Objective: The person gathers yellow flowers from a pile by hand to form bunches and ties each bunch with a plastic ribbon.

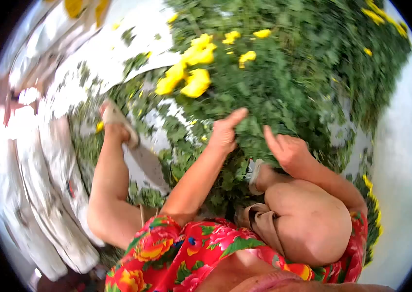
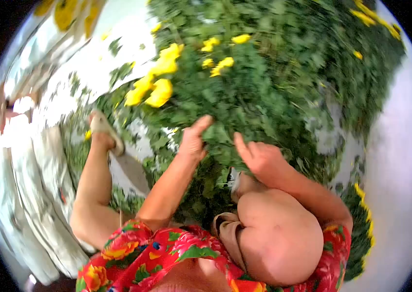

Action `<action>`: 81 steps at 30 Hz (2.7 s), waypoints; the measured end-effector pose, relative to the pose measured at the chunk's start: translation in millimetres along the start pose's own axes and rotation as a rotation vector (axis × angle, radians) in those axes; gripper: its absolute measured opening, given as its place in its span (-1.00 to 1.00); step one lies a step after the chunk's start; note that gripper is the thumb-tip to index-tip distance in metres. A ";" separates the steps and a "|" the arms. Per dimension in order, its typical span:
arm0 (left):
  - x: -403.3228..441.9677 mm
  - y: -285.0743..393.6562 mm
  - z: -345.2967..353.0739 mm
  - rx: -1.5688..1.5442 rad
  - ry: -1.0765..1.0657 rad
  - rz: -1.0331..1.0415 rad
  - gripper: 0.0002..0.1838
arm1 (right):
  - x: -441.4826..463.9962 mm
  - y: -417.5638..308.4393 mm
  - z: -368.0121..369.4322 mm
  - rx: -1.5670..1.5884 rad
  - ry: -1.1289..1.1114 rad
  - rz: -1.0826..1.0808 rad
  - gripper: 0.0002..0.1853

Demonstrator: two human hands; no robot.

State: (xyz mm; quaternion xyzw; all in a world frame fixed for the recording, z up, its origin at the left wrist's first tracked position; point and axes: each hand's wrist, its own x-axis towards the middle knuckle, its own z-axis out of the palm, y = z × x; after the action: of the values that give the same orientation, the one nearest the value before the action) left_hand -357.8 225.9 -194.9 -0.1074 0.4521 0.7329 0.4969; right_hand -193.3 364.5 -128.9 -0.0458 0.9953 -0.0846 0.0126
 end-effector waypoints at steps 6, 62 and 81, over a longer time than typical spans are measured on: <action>7.4 11.8 11.9 -0.059 0.042 -0.050 -0.45 | -2.6 7.2 7.4 0.094 0.031 -0.119 -0.21; 24.6 -10.7 -6.2 -0.403 -0.407 -0.063 -0.56 | 55.6 16.6 -3.8 0.320 0.373 0.303 -0.33; 4.9 -6.5 -4.9 -0.164 -0.201 -0.131 -0.43 | 61.3 -1.3 1.2 0.113 0.470 0.160 -0.45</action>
State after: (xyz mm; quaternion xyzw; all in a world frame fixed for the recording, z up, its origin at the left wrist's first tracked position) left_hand -356.2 225.9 -204.2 -0.1029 0.3305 0.7404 0.5762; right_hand -254.2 357.3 -130.9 0.0549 0.9651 -0.1471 -0.2098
